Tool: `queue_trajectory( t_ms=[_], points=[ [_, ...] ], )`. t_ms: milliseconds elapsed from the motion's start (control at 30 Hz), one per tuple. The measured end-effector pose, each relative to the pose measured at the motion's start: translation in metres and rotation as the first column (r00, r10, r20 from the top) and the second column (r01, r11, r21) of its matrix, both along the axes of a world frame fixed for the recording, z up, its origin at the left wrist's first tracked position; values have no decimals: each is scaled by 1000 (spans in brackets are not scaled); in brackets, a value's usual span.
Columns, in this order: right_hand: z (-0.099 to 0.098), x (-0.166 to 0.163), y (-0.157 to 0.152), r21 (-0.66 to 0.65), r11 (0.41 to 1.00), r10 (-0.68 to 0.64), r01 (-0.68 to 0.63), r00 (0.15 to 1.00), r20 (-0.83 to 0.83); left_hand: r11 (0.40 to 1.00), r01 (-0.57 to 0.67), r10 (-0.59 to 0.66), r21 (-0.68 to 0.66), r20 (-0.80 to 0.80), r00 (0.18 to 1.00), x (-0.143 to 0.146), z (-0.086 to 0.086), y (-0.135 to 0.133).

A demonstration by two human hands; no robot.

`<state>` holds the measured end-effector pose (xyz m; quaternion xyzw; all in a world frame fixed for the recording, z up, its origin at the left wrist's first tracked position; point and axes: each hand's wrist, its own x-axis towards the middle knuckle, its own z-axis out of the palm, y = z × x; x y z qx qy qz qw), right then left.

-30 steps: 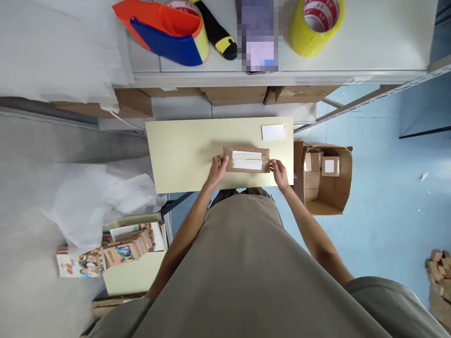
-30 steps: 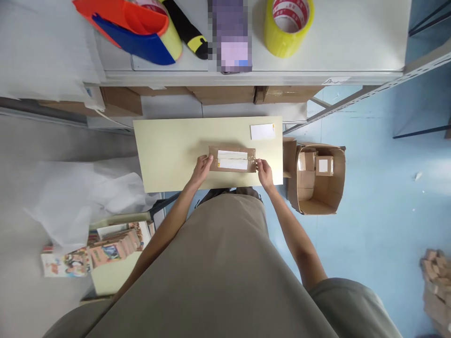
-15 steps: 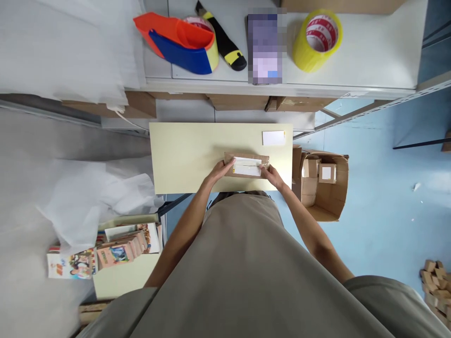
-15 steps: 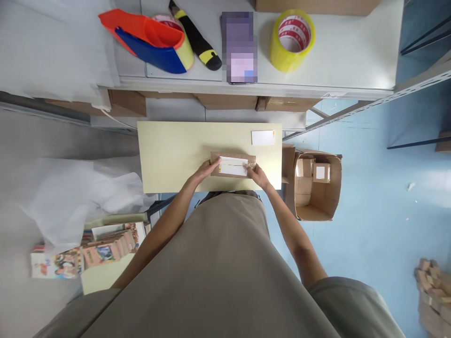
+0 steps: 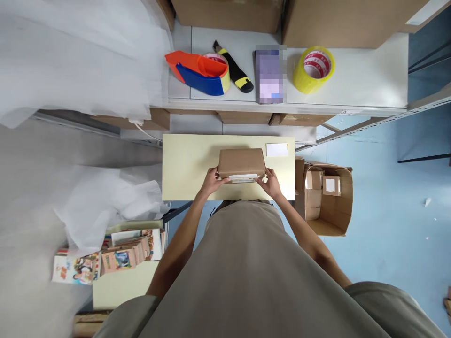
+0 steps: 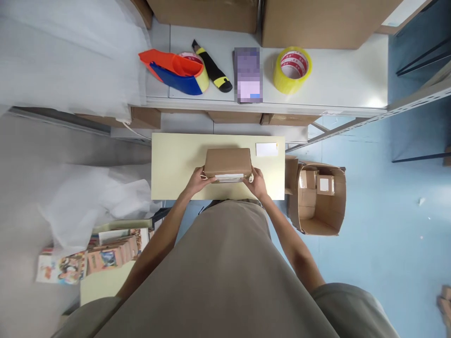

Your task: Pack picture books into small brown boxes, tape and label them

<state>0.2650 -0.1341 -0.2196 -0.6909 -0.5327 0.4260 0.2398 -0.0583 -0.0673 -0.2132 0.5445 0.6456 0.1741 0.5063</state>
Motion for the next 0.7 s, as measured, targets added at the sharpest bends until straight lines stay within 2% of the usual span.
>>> queue_trajectory(
  t_ms=[67, 133, 233, 333, 467, 567, 633, 700],
  points=[
    [-15, -3, 1, 8, 999, 38, -38, 999, 27, 1000, -26, 27, 14, -101, 995, 0, -12, -7],
    [-29, -5, 0, -18, 996, 83, -82, 996, 32, 999, -41, 35, -30, -178, 983, 2, -22, -14],
    [-43, -6, -8, -55, 991, 126, -125, 992, 2, 991, -55, 31, -123, -187, 982, 3, -30, -23],
    [-48, 3, -14, -55, 991, 121, -124, 991, -50, 992, -68, 50, -111, -155, 987, 0, -25, -28],
    [-53, 33, -7, -38, 999, -33, 31, 998, -46, 988, -97, 120, 116, -203, 972, 9, -3, -18],
    [-59, 65, 10, -22, 980, -199, 199, 980, 7, 975, -60, 96, 214, -160, 982, 42, 12, 0],
    [-64, 88, 23, -5, 960, -279, 280, 959, 42, 979, -9, 28, 203, -93, 995, 77, 16, 11],
    [-71, 107, 38, 15, 943, -334, 333, 941, 62, 982, 56, -57, 178, 5, 998, 119, 13, 19]
  ],
)
